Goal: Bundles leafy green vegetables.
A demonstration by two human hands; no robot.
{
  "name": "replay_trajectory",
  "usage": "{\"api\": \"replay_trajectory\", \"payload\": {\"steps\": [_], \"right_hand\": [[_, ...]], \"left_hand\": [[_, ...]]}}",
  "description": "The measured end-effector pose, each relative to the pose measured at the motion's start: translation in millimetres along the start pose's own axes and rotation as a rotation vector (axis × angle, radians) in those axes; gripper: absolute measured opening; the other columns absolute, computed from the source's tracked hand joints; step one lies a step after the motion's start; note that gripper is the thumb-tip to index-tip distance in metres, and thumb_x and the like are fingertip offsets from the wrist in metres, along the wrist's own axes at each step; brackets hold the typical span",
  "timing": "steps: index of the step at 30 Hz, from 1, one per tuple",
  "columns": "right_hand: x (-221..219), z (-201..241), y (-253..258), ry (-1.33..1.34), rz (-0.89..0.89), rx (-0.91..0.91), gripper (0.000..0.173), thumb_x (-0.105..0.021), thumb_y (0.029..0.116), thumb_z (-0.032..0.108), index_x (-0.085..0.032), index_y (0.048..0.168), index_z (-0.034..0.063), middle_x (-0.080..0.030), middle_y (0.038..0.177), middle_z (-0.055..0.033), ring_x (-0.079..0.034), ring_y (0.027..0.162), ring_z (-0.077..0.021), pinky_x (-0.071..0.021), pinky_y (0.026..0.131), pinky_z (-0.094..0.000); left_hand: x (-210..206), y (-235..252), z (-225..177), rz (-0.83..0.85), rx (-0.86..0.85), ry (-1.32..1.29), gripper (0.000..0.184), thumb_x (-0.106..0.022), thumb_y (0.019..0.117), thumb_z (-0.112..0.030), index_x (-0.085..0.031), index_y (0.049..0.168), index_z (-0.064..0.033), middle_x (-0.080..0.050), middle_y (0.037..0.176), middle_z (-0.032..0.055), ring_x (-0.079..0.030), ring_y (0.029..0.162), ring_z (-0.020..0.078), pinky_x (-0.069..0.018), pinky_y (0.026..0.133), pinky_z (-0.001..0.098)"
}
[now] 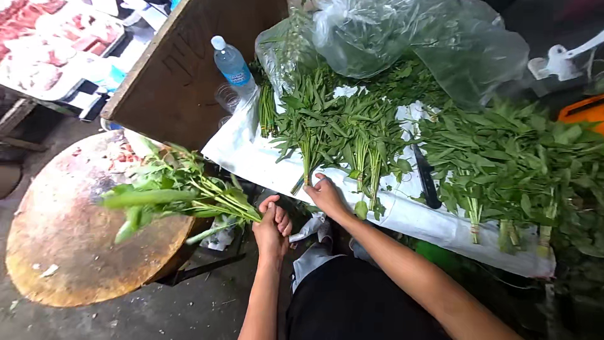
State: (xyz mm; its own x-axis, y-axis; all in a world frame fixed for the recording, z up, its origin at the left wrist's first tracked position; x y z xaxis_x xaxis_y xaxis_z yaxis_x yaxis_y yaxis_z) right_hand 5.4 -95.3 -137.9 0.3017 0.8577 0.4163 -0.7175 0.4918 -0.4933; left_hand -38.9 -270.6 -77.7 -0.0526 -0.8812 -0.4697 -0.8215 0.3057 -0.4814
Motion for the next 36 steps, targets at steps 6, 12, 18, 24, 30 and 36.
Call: {"api": "replay_trajectory", "payload": {"steps": [6, 12, 18, 24, 30, 36], "right_hand": [[4, 8, 1, 0.504, 0.102, -0.017, 0.049, -0.060, 0.1018, 0.014, -0.046, 0.146, -0.0010, -0.068, 0.098, -0.0139, -0.068, 0.073, -0.0194, -0.0580, 0.061, -0.0330], [97, -7, -70, 0.787, 0.286, 0.213, 0.046, -0.047, 0.1005, 0.017, -0.049, 0.141, -0.0042, -0.071, 0.098, -0.0113, -0.069, 0.076, -0.0176, -0.0584, 0.062, -0.0302], [133, -66, -71, 0.793, 0.159, 0.108, 0.048, -0.035, 0.1022, 0.017, -0.045, 0.147, 0.0001, -0.071, 0.097, -0.0094, -0.062, 0.061, -0.0122, -0.0525, 0.052, -0.0258], [104, -100, -68, 1.010, 0.061, -0.180, 0.043, -0.026, 0.1092, 0.020, -0.045, 0.145, 0.0063, -0.068, 0.088, -0.0085, -0.057, 0.054, -0.0116, -0.0478, 0.047, -0.0248], [81, -53, -62, 0.840, 0.034, 0.047, 0.049, -0.035, 0.1067, 0.019, -0.040, 0.153, 0.0020, -0.068, 0.092, -0.0065, -0.057, 0.058, -0.0106, -0.0494, 0.052, -0.0266], [88, -21, -22, 0.164, -0.154, 0.096, 0.042, -0.049, 0.1068, 0.020, -0.055, 0.145, 0.0022, -0.064, 0.133, -0.0195, -0.066, 0.116, -0.0267, -0.0529, 0.102, -0.0421]], "left_hand": [[-12, -9, 5, 0.071, -0.003, -0.093, 0.026, -0.030, 0.1108, -0.012, -0.056, 0.114, -0.0054, -0.037, 0.049, -0.0061, -0.037, 0.034, 0.0040, -0.0365, 0.033, 0.0195], [-5, -13, 11, 0.192, 0.038, -0.122, 0.027, -0.033, 0.1096, -0.014, -0.059, 0.115, -0.0083, -0.041, 0.051, -0.0062, -0.040, 0.035, 0.0031, -0.0385, 0.034, 0.0185], [-36, -2, 22, 0.318, 0.112, -0.059, 0.028, -0.034, 0.1091, -0.015, -0.061, 0.113, -0.0085, -0.042, 0.051, -0.0059, -0.041, 0.036, 0.0035, -0.0391, 0.035, 0.0188], [-55, 4, 50, 0.326, 0.211, 0.012, 0.028, -0.031, 0.1108, -0.015, -0.058, 0.114, -0.0073, -0.040, 0.051, -0.0063, -0.039, 0.035, 0.0034, -0.0375, 0.034, 0.0185], [-49, 2, 40, 0.308, 0.163, 0.028, 0.029, -0.032, 0.1102, -0.014, -0.060, 0.112, -0.0075, -0.040, 0.050, -0.0060, -0.039, 0.035, 0.0037, -0.0370, 0.034, 0.0194], [-40, -1, 21, 0.306, 0.069, 0.025, 0.028, -0.034, 0.1091, -0.014, -0.061, 0.110, -0.0085, -0.041, 0.050, -0.0059, -0.040, 0.035, 0.0038, -0.0383, 0.034, 0.0194]]}}
Point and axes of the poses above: each hand's wrist, its own y-axis towards the middle knuckle, its own x-axis out of the back of the hand, z = x × y, the point moved 4 cm from there along y, towards the middle knuckle
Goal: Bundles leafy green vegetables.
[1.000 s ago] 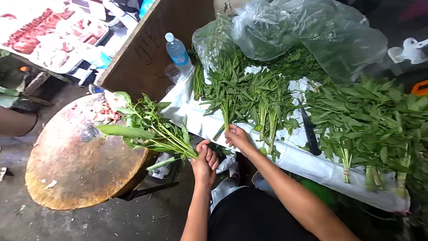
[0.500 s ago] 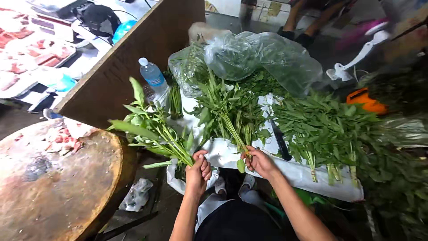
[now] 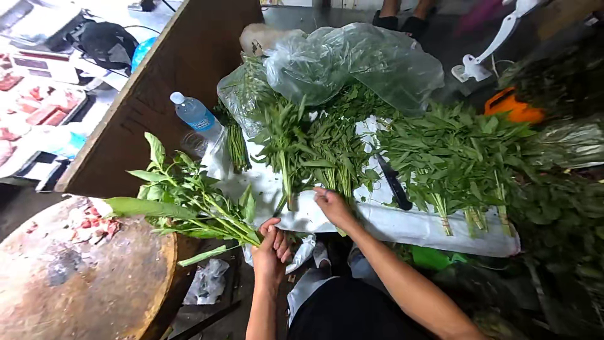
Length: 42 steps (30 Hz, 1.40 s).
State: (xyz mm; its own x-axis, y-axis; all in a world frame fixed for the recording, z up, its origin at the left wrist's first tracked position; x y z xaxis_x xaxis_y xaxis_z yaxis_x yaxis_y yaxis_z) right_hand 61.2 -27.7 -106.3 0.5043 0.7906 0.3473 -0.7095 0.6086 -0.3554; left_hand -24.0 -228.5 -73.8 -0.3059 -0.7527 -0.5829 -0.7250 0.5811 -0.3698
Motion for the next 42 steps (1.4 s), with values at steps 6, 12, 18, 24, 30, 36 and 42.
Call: {"api": "replay_trajectory", "payload": {"steps": [6, 12, 18, 24, 30, 36, 42], "right_hand": [[27, -29, 3, -0.394, -0.140, -0.093, 0.038, -0.051, 0.1032, 0.019, -0.064, 0.135, 0.0038, -0.067, 0.128, -0.0178, -0.065, 0.118, -0.0299, -0.0503, 0.104, -0.0473], [15, -23, 22, -0.611, -0.095, -0.270, 0.070, -0.061, 0.0981, 0.023, -0.031, 0.160, 0.0080, -0.062, 0.135, -0.0217, -0.065, 0.117, -0.0393, -0.0523, 0.098, -0.0584], [64, -32, 14, 0.368, -0.027, -0.063, 0.062, -0.066, 0.0978, 0.010, -0.041, 0.154, 0.0027, -0.069, 0.123, -0.0150, -0.068, 0.102, -0.0214, -0.0581, 0.083, -0.0369], [98, -25, -17, 0.575, 0.007, 0.120, 0.060, -0.055, 0.0954, -0.002, -0.037, 0.152, -0.0044, -0.065, 0.129, -0.0194, -0.069, 0.102, -0.0240, -0.0577, 0.090, -0.0371], [87, -16, -27, 0.802, 0.091, 0.124, 0.041, -0.045, 0.0966, -0.003, -0.050, 0.138, -0.0007, -0.069, 0.118, -0.0151, -0.070, 0.091, -0.0219, -0.0595, 0.079, -0.0371], [75, -15, -32, 0.921, 0.148, 0.065, 0.030, -0.040, 0.0984, 0.000, -0.056, 0.124, 0.0012, -0.070, 0.113, -0.0170, -0.070, 0.084, -0.0231, -0.0598, 0.073, -0.0369], [51, -10, -16, 0.209, 0.034, 0.018, 0.031, -0.054, 0.1026, 0.010, -0.060, 0.131, -0.0012, -0.071, 0.114, -0.0118, -0.070, 0.094, -0.0176, -0.0591, 0.085, -0.0348]], "left_hand": [[17, -13, 5, -0.044, 0.009, -0.048, 0.028, -0.035, 0.1089, -0.013, -0.062, 0.111, -0.0079, -0.041, 0.050, -0.0057, -0.040, 0.035, 0.0035, -0.0379, 0.034, 0.0191], [15, -12, 9, -0.062, 0.040, -0.069, 0.028, -0.034, 0.1095, -0.013, -0.062, 0.111, -0.0062, -0.040, 0.049, -0.0058, -0.039, 0.035, 0.0032, -0.0375, 0.034, 0.0189], [18, -12, 0, -0.070, 0.028, -0.070, 0.028, -0.035, 0.1089, -0.013, -0.062, 0.113, -0.0061, -0.041, 0.051, -0.0050, -0.039, 0.035, 0.0033, -0.0373, 0.034, 0.0186], [16, -5, 2, -0.063, 0.038, -0.069, 0.028, -0.034, 0.1084, -0.013, -0.062, 0.112, -0.0068, -0.040, 0.050, -0.0057, -0.039, 0.035, 0.0029, -0.0372, 0.033, 0.0181], [-3, 3, 1, -0.009, 0.064, -0.027, 0.027, -0.036, 0.1081, -0.013, -0.062, 0.112, -0.0065, -0.041, 0.050, -0.0057, -0.039, 0.035, 0.0028, -0.0377, 0.034, 0.0182], [-5, 6, 0, 0.018, 0.060, -0.022, 0.027, -0.037, 0.1074, -0.013, -0.062, 0.113, -0.0071, -0.041, 0.051, -0.0060, -0.040, 0.036, 0.0026, -0.0379, 0.034, 0.0182], [3, 4, 1, -0.012, 0.072, -0.017, 0.024, -0.039, 0.1074, -0.014, -0.060, 0.117, -0.0070, -0.042, 0.053, -0.0070, -0.040, 0.038, 0.0030, -0.0366, 0.036, 0.0183]]}}
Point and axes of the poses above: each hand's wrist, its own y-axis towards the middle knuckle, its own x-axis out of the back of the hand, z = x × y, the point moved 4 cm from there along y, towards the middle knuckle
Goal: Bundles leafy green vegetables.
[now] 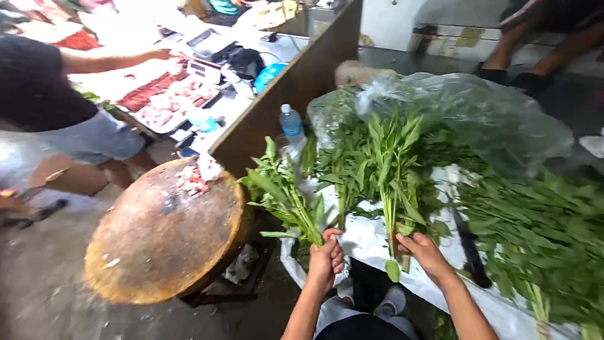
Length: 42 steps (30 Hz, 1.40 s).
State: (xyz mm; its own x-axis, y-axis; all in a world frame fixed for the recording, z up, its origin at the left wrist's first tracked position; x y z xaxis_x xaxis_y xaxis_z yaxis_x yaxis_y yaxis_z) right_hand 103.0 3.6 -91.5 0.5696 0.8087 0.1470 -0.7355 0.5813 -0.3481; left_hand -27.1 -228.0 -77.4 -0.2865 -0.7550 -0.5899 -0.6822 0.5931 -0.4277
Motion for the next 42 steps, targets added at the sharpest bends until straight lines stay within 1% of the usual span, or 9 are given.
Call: {"api": "replay_trajectory", "payload": {"steps": [3, 6, 8, 11, 16, 22, 26, 30, 42], "right_hand": [[15, -25, 22, -0.427, -0.257, -0.008, 0.049, -0.065, 0.0997, 0.016, -0.053, 0.144, -0.0031, -0.057, 0.134, -0.0312, -0.061, 0.115, -0.0441, -0.0500, 0.099, -0.0597], [23, -56, 39, -0.539, -0.310, -0.106, 0.078, -0.076, 0.0917, 0.024, -0.037, 0.155, -0.0026, -0.052, 0.139, -0.0346, -0.054, 0.127, -0.0492, -0.0416, 0.107, -0.0659], [19, -65, 42, -0.460, -0.303, -0.141, 0.080, -0.074, 0.0917, 0.017, -0.032, 0.158, -0.0003, -0.056, 0.139, -0.0303, -0.058, 0.126, -0.0441, -0.0449, 0.106, -0.0629], [22, -54, 29, 0.007, -0.349, -0.174, 0.068, -0.065, 0.0984, 0.007, -0.031, 0.158, 0.0017, -0.063, 0.126, -0.0229, -0.069, 0.095, -0.0284, -0.0597, 0.081, -0.0448], [56, -34, 7, 0.498, -0.307, -0.068, 0.048, -0.049, 0.1055, 0.004, -0.038, 0.152, 0.0021, -0.067, 0.118, -0.0151, -0.070, 0.080, -0.0207, -0.0593, 0.065, -0.0321], [75, 3, -11, 0.589, -0.130, 0.089, 0.034, -0.033, 0.1098, 0.011, -0.043, 0.141, 0.0019, -0.065, 0.131, -0.0173, -0.072, 0.083, -0.0210, -0.0595, 0.064, -0.0309], [82, 6, -7, 0.483, -0.227, 0.072, 0.029, -0.036, 0.1094, 0.011, -0.052, 0.131, 0.0002, -0.069, 0.101, -0.0108, -0.065, 0.066, -0.0139, -0.0536, 0.053, -0.0251], [81, 12, -11, 0.491, -0.242, 0.154, 0.029, -0.037, 0.1070, 0.010, -0.055, 0.126, -0.0024, -0.071, 0.096, -0.0117, -0.063, 0.060, -0.0118, -0.0528, 0.051, -0.0237], [65, 11, 2, 0.364, -0.265, -0.071, 0.040, -0.038, 0.1095, 0.012, -0.039, 0.149, 0.0030, -0.072, 0.092, -0.0137, -0.058, 0.050, -0.0130, -0.0441, 0.040, -0.0235]], "left_hand": [[0, 0, 0, 0.006, 0.004, -0.012, 0.024, -0.041, 0.1075, -0.014, -0.061, 0.118, -0.0066, -0.042, 0.053, -0.0064, -0.040, 0.038, 0.0034, -0.0365, 0.036, 0.0183], [1, 1, 3, -0.001, 0.012, -0.020, 0.023, -0.042, 0.1076, -0.015, -0.061, 0.117, -0.0068, -0.041, 0.054, -0.0058, -0.040, 0.039, 0.0041, -0.0362, 0.037, 0.0189], [5, -1, 3, -0.023, 0.021, -0.005, 0.024, -0.041, 0.1082, -0.015, -0.061, 0.117, -0.0067, -0.040, 0.054, -0.0054, -0.039, 0.039, 0.0044, -0.0357, 0.037, 0.0193], [9, -4, 4, -0.060, 0.012, 0.015, 0.025, -0.039, 0.1088, -0.014, -0.061, 0.118, -0.0052, -0.041, 0.054, -0.0051, -0.038, 0.038, 0.0041, -0.0357, 0.036, 0.0195], [11, -1, 7, -0.063, 0.004, 0.012, 0.028, -0.035, 0.1089, -0.013, -0.061, 0.115, -0.0055, -0.042, 0.051, -0.0055, -0.039, 0.035, 0.0033, -0.0369, 0.033, 0.0189], [-5, 10, 5, -0.015, 0.017, 0.030, 0.028, -0.035, 0.1085, -0.013, -0.062, 0.113, -0.0069, -0.041, 0.051, -0.0059, -0.039, 0.035, 0.0026, -0.0370, 0.033, 0.0184], [-17, 14, 3, 0.031, 0.019, 0.032, 0.027, -0.036, 0.1078, -0.013, -0.062, 0.114, -0.0066, -0.041, 0.051, -0.0057, -0.039, 0.035, 0.0028, -0.0370, 0.033, 0.0185], [-17, 14, 4, 0.048, 0.007, 0.012, 0.027, -0.038, 0.1075, -0.013, -0.063, 0.113, -0.0067, -0.041, 0.051, -0.0055, -0.039, 0.035, 0.0029, -0.0375, 0.034, 0.0186], [-11, 8, 3, 0.009, -0.003, -0.004, 0.028, -0.035, 0.1081, -0.014, -0.062, 0.112, -0.0062, -0.039, 0.049, -0.0058, -0.039, 0.034, 0.0031, -0.0380, 0.034, 0.0189]]}}
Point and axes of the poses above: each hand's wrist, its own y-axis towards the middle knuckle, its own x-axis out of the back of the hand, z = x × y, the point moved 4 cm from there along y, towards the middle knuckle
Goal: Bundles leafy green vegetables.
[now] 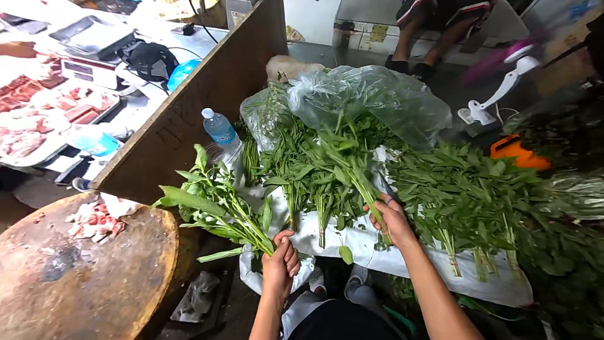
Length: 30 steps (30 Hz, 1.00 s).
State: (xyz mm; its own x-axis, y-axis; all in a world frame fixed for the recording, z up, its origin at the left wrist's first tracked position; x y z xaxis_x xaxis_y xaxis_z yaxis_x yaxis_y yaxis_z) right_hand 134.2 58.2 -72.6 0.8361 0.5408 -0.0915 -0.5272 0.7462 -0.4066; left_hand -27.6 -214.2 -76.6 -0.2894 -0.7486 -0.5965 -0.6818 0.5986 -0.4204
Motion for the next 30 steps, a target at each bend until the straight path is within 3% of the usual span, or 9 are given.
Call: {"api": "replay_trajectory", "payload": {"steps": [8, 11, 13, 15, 16, 19, 22, 25, 30], "right_hand": [[12, -6, 8, 0.274, -0.051, 0.124, 0.026, -0.027, 0.1099, 0.012, -0.045, 0.126, 0.0022, -0.071, 0.088, -0.0131, -0.055, 0.045, -0.0109, -0.0440, 0.037, -0.0214], [16, -5, 14, 0.163, -0.133, 0.081, 0.025, -0.030, 0.1108, 0.013, -0.046, 0.127, 0.0017, -0.072, 0.090, -0.0133, -0.062, 0.052, -0.0151, -0.0496, 0.042, -0.0252], [22, -12, 21, -0.192, -0.262, 0.022, 0.037, -0.044, 0.1081, 0.010, -0.046, 0.144, 0.0013, -0.071, 0.116, -0.0139, -0.072, 0.084, -0.0197, -0.0595, 0.066, -0.0329], [16, -19, 24, -0.498, -0.248, 0.055, 0.053, -0.052, 0.1009, 0.006, -0.040, 0.152, -0.0009, -0.051, 0.148, -0.0227, -0.057, 0.128, -0.0325, -0.0487, 0.105, -0.0476], [4, -19, 23, -0.591, -0.221, 0.103, 0.051, -0.052, 0.0998, 0.005, -0.044, 0.150, -0.0014, -0.048, 0.151, -0.0252, -0.053, 0.133, -0.0362, -0.0455, 0.109, -0.0503], [-67, -27, 6, -0.701, 0.102, 0.128, 0.039, -0.049, 0.1040, 0.010, -0.056, 0.141, 0.0003, -0.061, 0.138, -0.0211, -0.063, 0.121, -0.0294, -0.0518, 0.103, -0.0442], [-144, -53, -12, -0.824, 0.476, -0.004, 0.055, -0.052, 0.1062, 0.032, -0.044, 0.153, 0.0040, -0.064, 0.130, -0.0190, -0.064, 0.117, -0.0304, -0.0501, 0.104, -0.0492], [-196, -70, -13, -0.997, 0.422, 0.015, 0.076, -0.057, 0.1011, 0.048, -0.031, 0.160, 0.0064, -0.063, 0.132, -0.0221, -0.064, 0.117, -0.0378, -0.0499, 0.101, -0.0582], [-214, -79, 14, -0.925, 0.275, 0.059, 0.074, -0.060, 0.0980, 0.031, -0.027, 0.161, 0.0115, -0.070, 0.112, -0.0201, -0.070, 0.098, -0.0372, -0.0557, 0.087, -0.0595]], "left_hand": [[6, -2, -1, -0.010, 0.013, 0.034, 0.030, -0.035, 0.1085, -0.014, -0.063, 0.112, -0.0062, -0.038, 0.049, -0.0059, -0.038, 0.035, 0.0030, -0.0366, 0.034, 0.0190], [6, -2, -1, -0.024, 0.021, 0.042, 0.030, -0.034, 0.1087, -0.015, -0.062, 0.112, -0.0061, -0.038, 0.049, -0.0059, -0.037, 0.034, 0.0028, -0.0361, 0.033, 0.0187], [6, -2, -2, -0.034, 0.025, 0.052, 0.029, -0.034, 0.1093, -0.015, -0.062, 0.112, -0.0053, -0.038, 0.049, -0.0059, -0.037, 0.035, 0.0030, -0.0361, 0.033, 0.0191], [7, -3, -4, -0.051, 0.020, 0.053, 0.029, -0.034, 0.1093, -0.014, -0.062, 0.112, -0.0047, -0.038, 0.050, -0.0056, -0.037, 0.035, 0.0037, -0.0358, 0.033, 0.0194], [8, -2, -6, -0.063, 0.015, 0.050, 0.029, -0.034, 0.1096, -0.014, -0.061, 0.112, -0.0047, -0.038, 0.050, -0.0054, -0.037, 0.035, 0.0039, -0.0355, 0.033, 0.0195], [15, 1, -11, -0.123, -0.004, 0.045, 0.028, -0.034, 0.1103, -0.013, -0.060, 0.112, -0.0045, -0.038, 0.050, -0.0058, -0.037, 0.035, 0.0038, -0.0357, 0.034, 0.0195], [24, 0, -9, -0.182, -0.019, 0.041, 0.026, -0.036, 0.1104, -0.012, -0.059, 0.112, -0.0028, -0.037, 0.050, -0.0052, -0.036, 0.035, 0.0043, -0.0348, 0.033, 0.0196], [31, -8, -6, -0.218, -0.030, 0.053, 0.025, -0.037, 0.1100, -0.012, -0.060, 0.111, -0.0029, -0.038, 0.050, -0.0053, -0.036, 0.036, 0.0042, -0.0338, 0.034, 0.0199], [44, -24, 2, -0.231, -0.050, 0.014, 0.024, -0.039, 0.1086, -0.012, -0.061, 0.112, -0.0033, -0.038, 0.049, -0.0058, -0.036, 0.035, 0.0040, -0.0339, 0.034, 0.0201]]}}
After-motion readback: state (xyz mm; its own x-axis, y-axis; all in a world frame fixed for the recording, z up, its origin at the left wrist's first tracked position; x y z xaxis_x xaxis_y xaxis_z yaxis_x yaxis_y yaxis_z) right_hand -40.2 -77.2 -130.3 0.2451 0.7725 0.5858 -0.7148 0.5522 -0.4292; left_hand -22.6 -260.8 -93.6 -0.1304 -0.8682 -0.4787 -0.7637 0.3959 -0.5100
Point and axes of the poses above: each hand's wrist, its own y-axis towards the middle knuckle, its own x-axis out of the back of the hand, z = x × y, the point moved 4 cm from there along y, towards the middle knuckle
